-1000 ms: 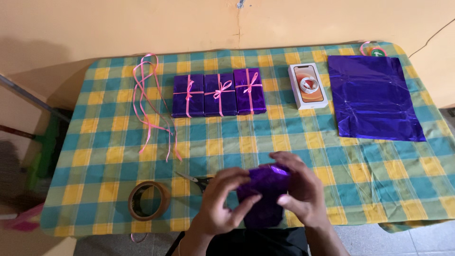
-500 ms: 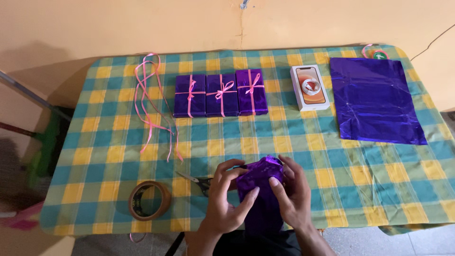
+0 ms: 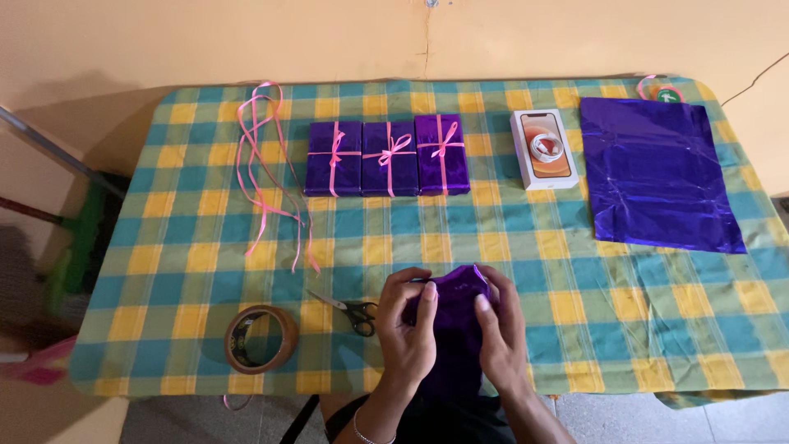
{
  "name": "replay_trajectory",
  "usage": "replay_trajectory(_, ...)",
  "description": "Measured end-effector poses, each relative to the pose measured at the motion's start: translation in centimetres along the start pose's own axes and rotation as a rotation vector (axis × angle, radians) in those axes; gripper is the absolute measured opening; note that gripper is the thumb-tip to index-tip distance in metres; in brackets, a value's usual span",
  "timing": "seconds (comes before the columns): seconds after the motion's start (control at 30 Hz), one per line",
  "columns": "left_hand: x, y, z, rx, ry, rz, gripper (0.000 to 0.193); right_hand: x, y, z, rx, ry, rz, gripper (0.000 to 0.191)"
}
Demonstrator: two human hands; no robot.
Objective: The person wraps a phone-sized box in purple foil wrapping paper at a table. They fold the paper around the box, cut pieces of tape with scissors, and press tape along the seams to secure the wrap, with several already wrapped and ribbon-tied boxes nearby.
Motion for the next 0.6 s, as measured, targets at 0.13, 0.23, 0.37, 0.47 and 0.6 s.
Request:
replay_trajectory(0.13, 0.3, 0.2, -0.3, 0.039, 0.060, 0.039, 0.016, 0.2, -0.2, 0.3, -0.028, -0.014, 0.021, 0.028)
replay_trajectory(0.23, 0.1, 0.2, 0.5, -0.031, 0.043, 0.008, 0.017, 0.5, -0.3, 0.3, -0.019, 0.047, 0.056, 0.020)
replay_trajectory(0.37, -0.2, 0.0, 0.1, 0.049, 0.133, 0.037, 0.014, 0.0, -0.9, 0.2, -0.070, -0.132, 0.012, 0.018)
replay_trajectory(0.47, -1.0, -0.4, 2.2, -0.141, -0.151, -0.072, 0.018, -0.1, -1.2, -0.1, -0.100, -0.132, 0.019, 0.020)
replay_trajectory(0.6, -1.5, -0.8, 2.8, -0.148, -0.144, -0.192, 0.025, 0.1, -1.2, 0.1, -0.112, -0.091, 0.033, 0.021)
Point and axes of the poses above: each hand's wrist, its own y-axis away from the middle knuckle, its own x-axis out of the back of the hand, z = x × y, the point moved 9 cm from there along -y, towards the middle knuckle, and after that the axes turned 14 degrees about y, right-handed, at the moved point
